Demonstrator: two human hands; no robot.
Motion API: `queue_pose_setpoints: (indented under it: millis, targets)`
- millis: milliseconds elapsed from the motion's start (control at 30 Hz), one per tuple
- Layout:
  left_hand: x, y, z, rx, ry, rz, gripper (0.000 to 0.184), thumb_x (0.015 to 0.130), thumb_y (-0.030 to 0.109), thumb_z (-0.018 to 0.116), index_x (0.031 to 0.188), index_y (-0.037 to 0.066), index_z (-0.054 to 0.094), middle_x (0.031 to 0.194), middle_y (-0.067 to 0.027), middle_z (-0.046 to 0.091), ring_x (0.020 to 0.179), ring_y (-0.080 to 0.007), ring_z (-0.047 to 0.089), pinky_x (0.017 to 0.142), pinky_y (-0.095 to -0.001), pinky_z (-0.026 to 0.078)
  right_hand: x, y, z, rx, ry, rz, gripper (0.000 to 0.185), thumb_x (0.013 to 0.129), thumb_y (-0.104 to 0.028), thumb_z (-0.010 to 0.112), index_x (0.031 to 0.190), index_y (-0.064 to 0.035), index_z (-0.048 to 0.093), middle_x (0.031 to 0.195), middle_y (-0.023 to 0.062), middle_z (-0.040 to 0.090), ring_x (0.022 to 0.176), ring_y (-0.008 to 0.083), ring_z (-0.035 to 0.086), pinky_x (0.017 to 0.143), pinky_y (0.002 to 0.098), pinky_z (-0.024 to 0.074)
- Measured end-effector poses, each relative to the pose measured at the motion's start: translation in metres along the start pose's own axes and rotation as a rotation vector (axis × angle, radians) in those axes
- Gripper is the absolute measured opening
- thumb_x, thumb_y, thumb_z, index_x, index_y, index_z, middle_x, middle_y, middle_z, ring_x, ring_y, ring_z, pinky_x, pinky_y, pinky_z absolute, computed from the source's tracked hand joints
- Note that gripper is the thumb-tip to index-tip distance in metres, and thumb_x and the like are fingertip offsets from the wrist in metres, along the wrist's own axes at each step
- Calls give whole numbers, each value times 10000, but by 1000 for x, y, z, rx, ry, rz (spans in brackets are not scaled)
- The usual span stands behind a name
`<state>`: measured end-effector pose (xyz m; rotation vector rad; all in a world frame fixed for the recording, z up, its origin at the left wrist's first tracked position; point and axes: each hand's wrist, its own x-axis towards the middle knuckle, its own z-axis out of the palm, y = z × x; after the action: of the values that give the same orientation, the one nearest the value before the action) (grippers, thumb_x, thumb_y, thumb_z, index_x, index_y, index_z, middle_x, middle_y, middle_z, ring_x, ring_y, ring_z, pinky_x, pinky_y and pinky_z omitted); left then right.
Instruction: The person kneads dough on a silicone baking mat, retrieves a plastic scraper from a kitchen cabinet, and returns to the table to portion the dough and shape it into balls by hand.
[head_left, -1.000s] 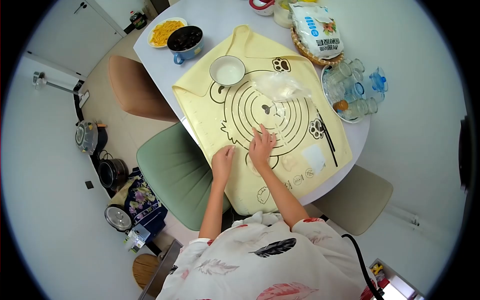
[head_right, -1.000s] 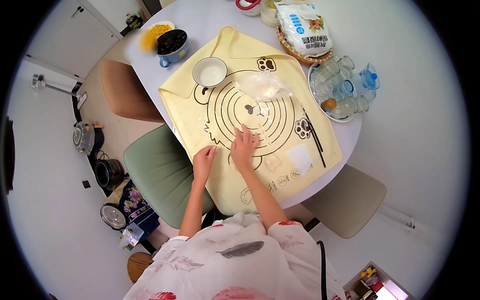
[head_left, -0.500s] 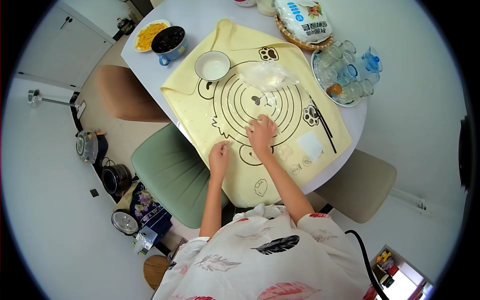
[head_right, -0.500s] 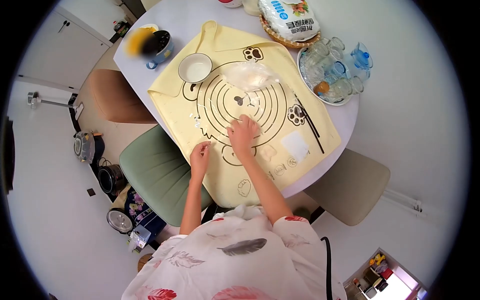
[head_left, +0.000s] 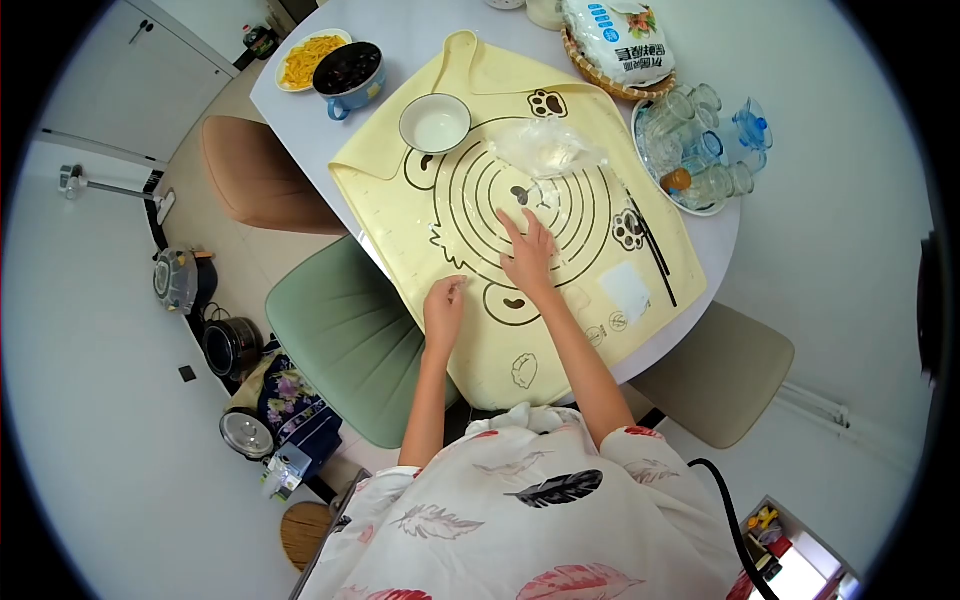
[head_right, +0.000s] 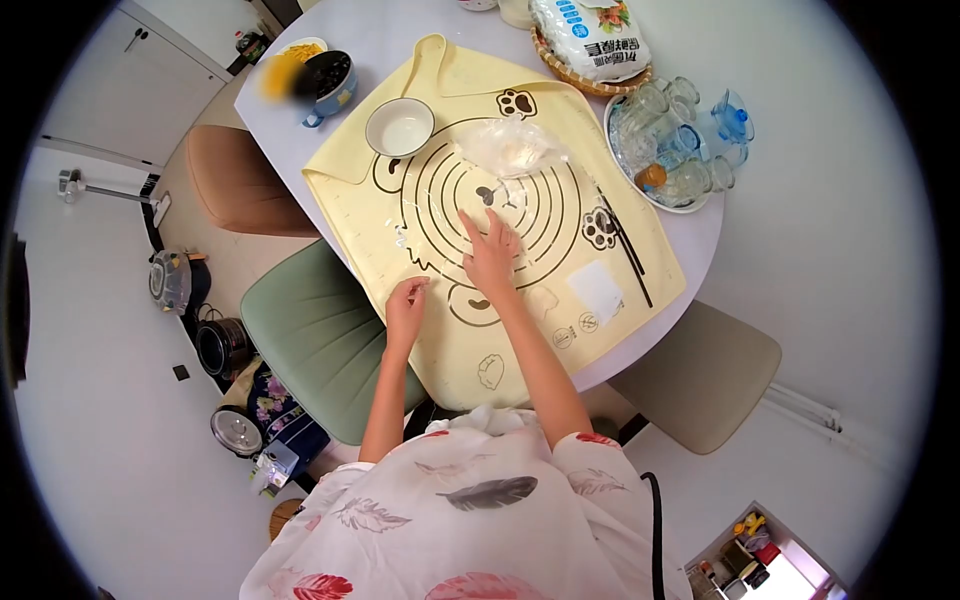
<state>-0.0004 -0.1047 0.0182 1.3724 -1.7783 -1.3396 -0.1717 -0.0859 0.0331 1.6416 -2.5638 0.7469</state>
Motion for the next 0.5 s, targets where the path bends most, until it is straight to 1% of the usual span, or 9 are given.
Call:
queue_pose_setpoints:
  millis: [67, 100, 133, 167, 200, 300, 367, 433, 500]
  targets:
    - [0, 2, 0, -11, -1, 11, 172, 858, 21, 503, 987, 3, 616, 893, -81, 628, 711, -116, 567, 650, -232, 453, 4, -3, 0, 168, -51, 115, 656, 660, -241, 730, 1232, -102, 440, 1260, 142, 365, 1159, 297, 378, 964, 453, 268]
    - [-1, 3, -1, -3, -12, -17, 186, 839, 17, 500, 982, 2, 618, 883, -104, 624, 711, -151, 574, 656, -256, 459, 6, 1, 2, 168, -49, 115, 656, 660, -241, 730, 1232, -102, 440, 1260, 142, 365, 1159, 297, 378, 964, 453, 268]
    - [-1, 5, -1, 6, -23, -45, 200, 820, 14, 497, 977, 1, 620, 873, -127, 620, 711, -186, 581, 661, -280, 464, 7, 5, 4, 301, 11, 126, 649, 685, -224, 708, 1247, -77, 418, 1266, 141, 371, 1178, 315, 362, 965, 470, 262]
    - [-1, 6, -2, 6, -23, -44, 200, 820, 14, 497, 977, 1, 620, 873, -127, 620, 711, -186, 581, 661, -280, 464, 9, 10, 5, 433, 72, 137, 642, 711, -207, 686, 1261, -51, 395, 1272, 141, 376, 1196, 333, 346, 965, 486, 256]
    - [-2, 4, -1, 6, -21, -47, 196, 823, 20, 498, 975, -1, 620, 874, -129, 621, 714, -188, 582, 662, -280, 463, 8, 17, 8, 433, 72, 137, 642, 711, -207, 686, 1261, -51, 395, 1272, 141, 376, 1196, 333, 346, 965, 486, 256]
    - [-2, -1, 0, 6, -6, -27, 182, 845, 24, 498, 982, 1, 616, 896, -109, 627, 753, -166, 591, 687, -262, 465, 10, 28, 14, 252, 53, 206, 600, 779, -234, 621, 1282, -29, 367, 1302, 165, 369, 1234, 328, 321, 991, 523, 221]
    - [-5, -5, 1, 3, 2, -10, 172, 865, 24, 498, 991, 5, 614, 918, -88, 633, 789, -142, 601, 712, -244, 467, 14, 20, 19, -131, 128, 148, 545, 826, -281, 548, 1275, -22, 380, 1336, 173, 349, 1250, 319, 313, 1000, 531, 209]
    - [-8, -2, 2, -31, -22, -63, 172, 866, 27, 498, 993, 0, 611, 915, -85, 636, 801, -139, 600, 726, -244, 466, 14, 13, 26, -210, 78, 132, 525, 843, -327, 506, 1264, -30, 407, 1347, 169, 348, 1253, 308, 313, 1014, 532, 197]
    - [-16, -2, 0, -33, -13, -101, 171, 867, 28, 499, 993, -4, 610, 914, -83, 638, 805, -135, 600, 726, -243, 466, 4, 7, 32, -268, -7, -3, 507, 853, -328, 482, 1262, -36, 419, 1345, 158, 356, 1262, 302, 301, 1028, 529, 181]
